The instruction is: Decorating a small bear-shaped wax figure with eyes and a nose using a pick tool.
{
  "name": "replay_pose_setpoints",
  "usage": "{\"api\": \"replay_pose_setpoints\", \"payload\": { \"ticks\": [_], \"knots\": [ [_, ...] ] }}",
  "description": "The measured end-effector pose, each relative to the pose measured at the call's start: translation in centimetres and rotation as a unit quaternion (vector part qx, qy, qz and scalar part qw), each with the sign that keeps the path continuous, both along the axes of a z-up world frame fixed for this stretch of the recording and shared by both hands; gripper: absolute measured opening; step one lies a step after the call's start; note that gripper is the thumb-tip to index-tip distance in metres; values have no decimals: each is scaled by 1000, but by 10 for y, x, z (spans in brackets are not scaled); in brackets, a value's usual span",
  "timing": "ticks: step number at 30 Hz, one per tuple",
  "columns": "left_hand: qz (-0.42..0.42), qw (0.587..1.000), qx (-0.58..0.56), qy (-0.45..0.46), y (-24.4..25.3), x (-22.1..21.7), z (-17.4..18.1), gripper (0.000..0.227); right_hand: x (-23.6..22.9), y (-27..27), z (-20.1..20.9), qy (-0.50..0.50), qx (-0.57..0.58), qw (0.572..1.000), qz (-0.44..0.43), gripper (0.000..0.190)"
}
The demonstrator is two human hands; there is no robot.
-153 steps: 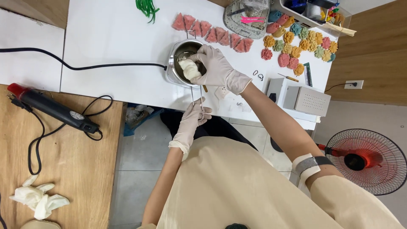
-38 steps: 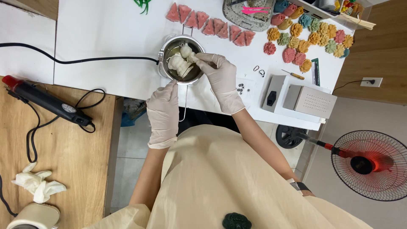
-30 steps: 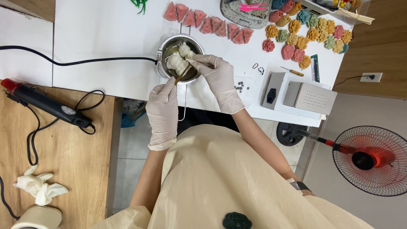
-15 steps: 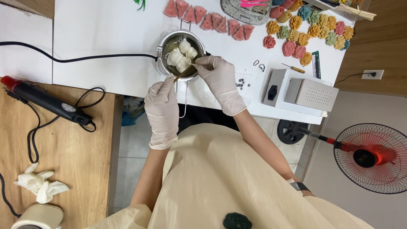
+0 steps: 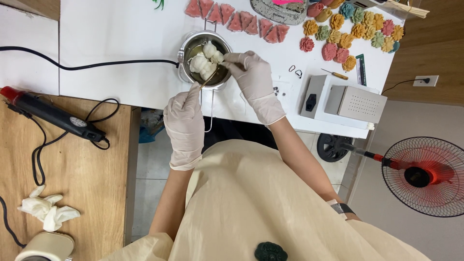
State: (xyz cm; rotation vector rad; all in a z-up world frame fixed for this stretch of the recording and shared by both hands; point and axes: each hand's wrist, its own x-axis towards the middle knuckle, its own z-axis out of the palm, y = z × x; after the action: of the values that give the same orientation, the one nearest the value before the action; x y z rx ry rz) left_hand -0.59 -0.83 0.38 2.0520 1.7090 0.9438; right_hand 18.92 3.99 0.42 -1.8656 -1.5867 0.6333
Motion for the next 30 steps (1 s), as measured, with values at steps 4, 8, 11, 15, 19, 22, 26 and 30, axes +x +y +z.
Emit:
{"api": "replay_pose_setpoints", "payload": {
  "ticks": [4, 8, 11, 15, 19, 22, 26, 30],
  "knots": [
    [33, 995, -48, -81, -2, 2, -8, 29, 9, 3, 11, 94, -21, 993, -71, 19],
    [42, 971, -130, -199, -1, 5, -11, 24, 22, -8, 4, 143, -24, 985, -90, 19],
    [-13, 991, -103, -82, 5, 3, -23, 24, 25, -13, 8, 140, -40, 983, -109, 19],
    [-131, 983, -21, 128, 15, -1, -32, 32, 30, -21, 14, 134, -46, 982, -125, 18],
    [-142, 965, -26, 220, 21, 3, -18, 39, 42, -32, 25, 160, -57, 973, -158, 18],
    [-137, 967, -44, 210, 19, 2, -14, 46, 63, -46, 23, 224, -84, 944, -228, 19],
    [-129, 971, -88, 183, 12, 1, 3, 56, 109, -76, 5, 312, -24, 918, -243, 26],
    [-115, 961, -145, 205, 18, 8, 33, 56, 148, -110, 11, 344, -27, 886, -311, 34]
  ]
}}
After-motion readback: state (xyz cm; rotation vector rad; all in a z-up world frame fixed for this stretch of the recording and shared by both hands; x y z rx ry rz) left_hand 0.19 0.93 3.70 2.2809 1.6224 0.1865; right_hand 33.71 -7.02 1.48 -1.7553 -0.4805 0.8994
